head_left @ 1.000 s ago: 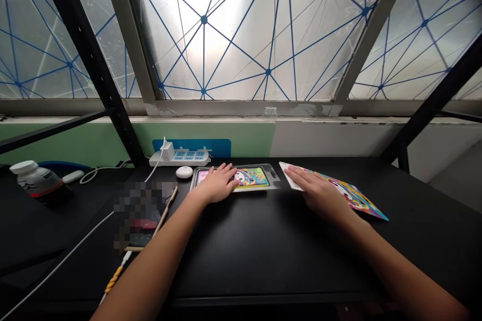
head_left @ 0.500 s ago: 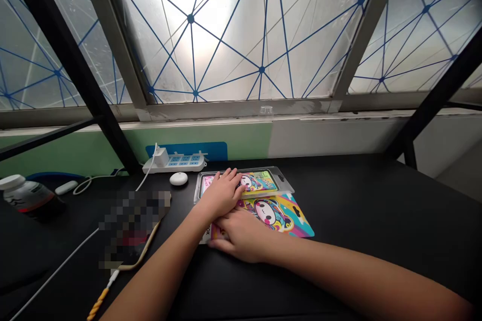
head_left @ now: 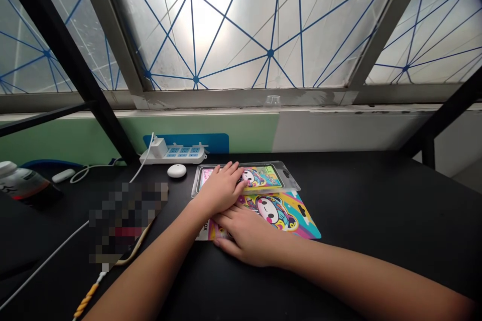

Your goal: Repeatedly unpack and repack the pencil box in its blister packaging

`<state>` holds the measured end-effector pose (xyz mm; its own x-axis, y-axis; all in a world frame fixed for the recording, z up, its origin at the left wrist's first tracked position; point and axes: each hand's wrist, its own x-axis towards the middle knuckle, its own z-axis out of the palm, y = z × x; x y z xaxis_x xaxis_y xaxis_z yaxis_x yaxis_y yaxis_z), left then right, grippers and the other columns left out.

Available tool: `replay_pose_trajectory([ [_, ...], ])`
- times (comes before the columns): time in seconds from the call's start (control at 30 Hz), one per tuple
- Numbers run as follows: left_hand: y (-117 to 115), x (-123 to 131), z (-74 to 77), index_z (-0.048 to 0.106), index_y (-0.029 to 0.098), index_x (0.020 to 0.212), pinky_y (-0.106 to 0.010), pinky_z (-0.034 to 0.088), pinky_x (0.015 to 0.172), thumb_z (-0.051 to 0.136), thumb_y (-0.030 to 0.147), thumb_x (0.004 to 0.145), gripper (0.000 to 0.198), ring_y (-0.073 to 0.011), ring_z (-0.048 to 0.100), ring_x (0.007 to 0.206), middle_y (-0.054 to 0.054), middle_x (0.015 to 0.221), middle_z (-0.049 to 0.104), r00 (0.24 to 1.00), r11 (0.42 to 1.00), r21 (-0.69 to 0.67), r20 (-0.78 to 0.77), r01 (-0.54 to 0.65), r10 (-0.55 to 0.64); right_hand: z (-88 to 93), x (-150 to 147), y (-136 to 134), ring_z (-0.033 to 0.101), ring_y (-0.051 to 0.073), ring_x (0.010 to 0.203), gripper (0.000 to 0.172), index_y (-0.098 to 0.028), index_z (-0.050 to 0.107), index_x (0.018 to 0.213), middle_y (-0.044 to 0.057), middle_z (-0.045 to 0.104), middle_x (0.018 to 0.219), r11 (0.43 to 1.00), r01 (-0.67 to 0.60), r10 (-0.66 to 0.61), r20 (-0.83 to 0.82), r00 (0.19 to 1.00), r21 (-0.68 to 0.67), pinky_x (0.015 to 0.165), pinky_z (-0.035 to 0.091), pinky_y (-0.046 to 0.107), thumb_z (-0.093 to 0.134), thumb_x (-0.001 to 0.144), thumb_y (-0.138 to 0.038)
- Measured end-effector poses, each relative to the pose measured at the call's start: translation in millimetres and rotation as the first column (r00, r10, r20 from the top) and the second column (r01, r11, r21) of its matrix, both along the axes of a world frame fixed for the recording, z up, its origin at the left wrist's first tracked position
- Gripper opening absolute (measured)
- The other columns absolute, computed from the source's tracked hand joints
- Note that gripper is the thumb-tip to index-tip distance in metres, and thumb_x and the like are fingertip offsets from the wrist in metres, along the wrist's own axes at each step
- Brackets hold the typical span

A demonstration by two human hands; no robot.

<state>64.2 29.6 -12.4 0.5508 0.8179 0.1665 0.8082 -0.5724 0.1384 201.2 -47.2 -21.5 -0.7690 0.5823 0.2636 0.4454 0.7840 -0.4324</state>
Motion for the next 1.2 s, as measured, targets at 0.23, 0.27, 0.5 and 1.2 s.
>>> replay_pose_trajectory([
  [0.23, 1, 2, 1.1, 0.043, 0.019, 0.148, -0.053, 0.025, 0.118, 0.026, 0.049, 0.104, 0.056, -0.028, 0.029, 0.149, -0.01, 0.159, 0.037, 1.0, 1.0, 0.001, 0.015, -0.001, 0.001, -0.7, -1, -1, 0.052, 0.027, 0.128, 0.04, -0.016, 0.057, 0.129, 0.013, 0.062, 0.133, 1.0, 0.004, -0.004, -0.007, 1.0, -0.014, 0.114, 0.035, 0.042, 0.06, 0.091, -0.03],
  [0.27, 1, 2, 1.1, 0.043, 0.019, 0.148, -0.053, 0.025, 0.118, 0.026, 0.048, 0.104, 0.056, -0.028, 0.029, 0.149, -0.01, 0.159, 0.037, 1.0, 1.0, 0.003, 0.016, 0.001, -0.001, -0.4, -1, -1, 0.052, 0.027, 0.129, 0.041, -0.016, 0.057, 0.129, 0.013, 0.062, 0.133, 1.0, 0.004, -0.004, -0.004, 1.0, -0.017, 0.114, 0.035, 0.042, 0.06, 0.091, -0.03],
  [0.5, 3, 4, 0.2, 0.044, 0.021, 0.147, -0.051, 0.025, 0.119, 0.026, 0.048, 0.104, 0.054, -0.0268, 0.03, 0.148, -0.009, 0.158, 0.038, 1.0, 1.0, 0.019, 0.015, 0.001, -0.002, 2.7, 0, -2, 0.053, 0.027, 0.127, 0.04, -0.016, 0.058, 0.128, 0.013, 0.063, 0.133, 1.0, 0.005, -0.005, 0.011, 1.0, -0.028, 0.113, 0.036, 0.042, 0.061, 0.091, -0.031],
  [1.2, 3, 1, 4.9, 0.042, 0.019, 0.148, -0.052, 0.024, 0.119, 0.029, 0.041, 0.103, 0.053, -0.028, 0.028, 0.149, -0.011, 0.16, 0.035, 1.0, 0.999, -0.028, 0.006, 0.023, -0.023, 25.0, 48, 56, 0.06, 0.022, 0.08, 0.031, -0.019, 0.065, 0.08, 0.008, 0.067, 0.082, 0.839, 0.347, -0.323, -0.13, 0.938, 0.42, 0.074, 0.045, 0.034, 0.043, 0.098, -0.032],
])
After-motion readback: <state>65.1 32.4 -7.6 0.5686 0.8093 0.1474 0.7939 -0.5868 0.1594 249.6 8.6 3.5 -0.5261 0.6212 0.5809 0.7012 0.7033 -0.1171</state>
